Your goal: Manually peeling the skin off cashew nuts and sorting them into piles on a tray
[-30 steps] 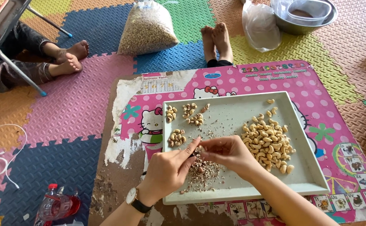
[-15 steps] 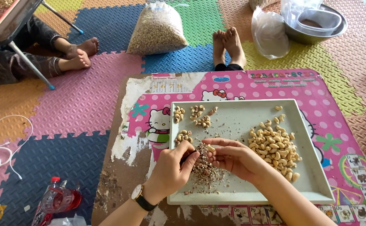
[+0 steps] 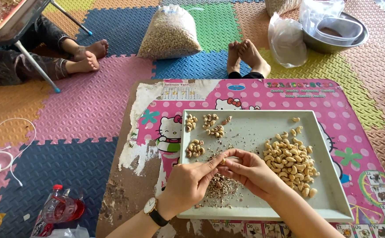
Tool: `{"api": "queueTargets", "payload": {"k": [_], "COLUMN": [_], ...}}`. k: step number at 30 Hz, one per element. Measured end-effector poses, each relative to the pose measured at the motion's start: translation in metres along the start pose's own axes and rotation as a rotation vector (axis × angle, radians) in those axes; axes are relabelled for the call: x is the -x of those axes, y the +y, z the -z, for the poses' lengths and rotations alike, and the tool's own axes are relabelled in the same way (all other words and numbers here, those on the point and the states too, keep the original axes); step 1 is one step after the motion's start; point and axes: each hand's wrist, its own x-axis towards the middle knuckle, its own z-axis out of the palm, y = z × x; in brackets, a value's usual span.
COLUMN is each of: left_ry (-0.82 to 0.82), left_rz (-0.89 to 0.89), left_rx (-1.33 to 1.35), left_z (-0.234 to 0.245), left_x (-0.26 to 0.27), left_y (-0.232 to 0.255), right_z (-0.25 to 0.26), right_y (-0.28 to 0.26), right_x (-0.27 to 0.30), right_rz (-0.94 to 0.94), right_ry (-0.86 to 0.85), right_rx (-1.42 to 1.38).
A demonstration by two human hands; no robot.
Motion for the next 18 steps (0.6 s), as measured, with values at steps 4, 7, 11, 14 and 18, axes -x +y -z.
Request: {"api": "queueTargets", "payload": {"k": [4,7,11,14,18], "left_ry": [-0.003,-0.008,-0.012,-0.006,0.025], "left_rz": [0.01,-0.012,-0.018,-0.054,-0.117], "left_rx": [-0.008,-0.039,-0.075,-0.148,-0.255], "left_z": [-0.001,0.0,-0.004,-0.012,-0.012], "left_x": [-0.001,0.0,0.003,0.007,0.007], "left_y": [0.0,0.001,-0.005,-0.015,-0.016], "right_z": [-0.001,-0.004,-0.004,-0.001,-0.002], "right_y": [-0.002,-0.002,-0.002,0.0,-0.001], "right_x": [0.0,0.003,0.004,0.004,0.004], "right_rz": [0.024,0.016,0.016,0.015,0.005], "right_ry": [-0.042,-0.008,-0.012,-0.003,-0.004], "right_rx": [0.021,0.037,0.075,0.066,0.085]}}
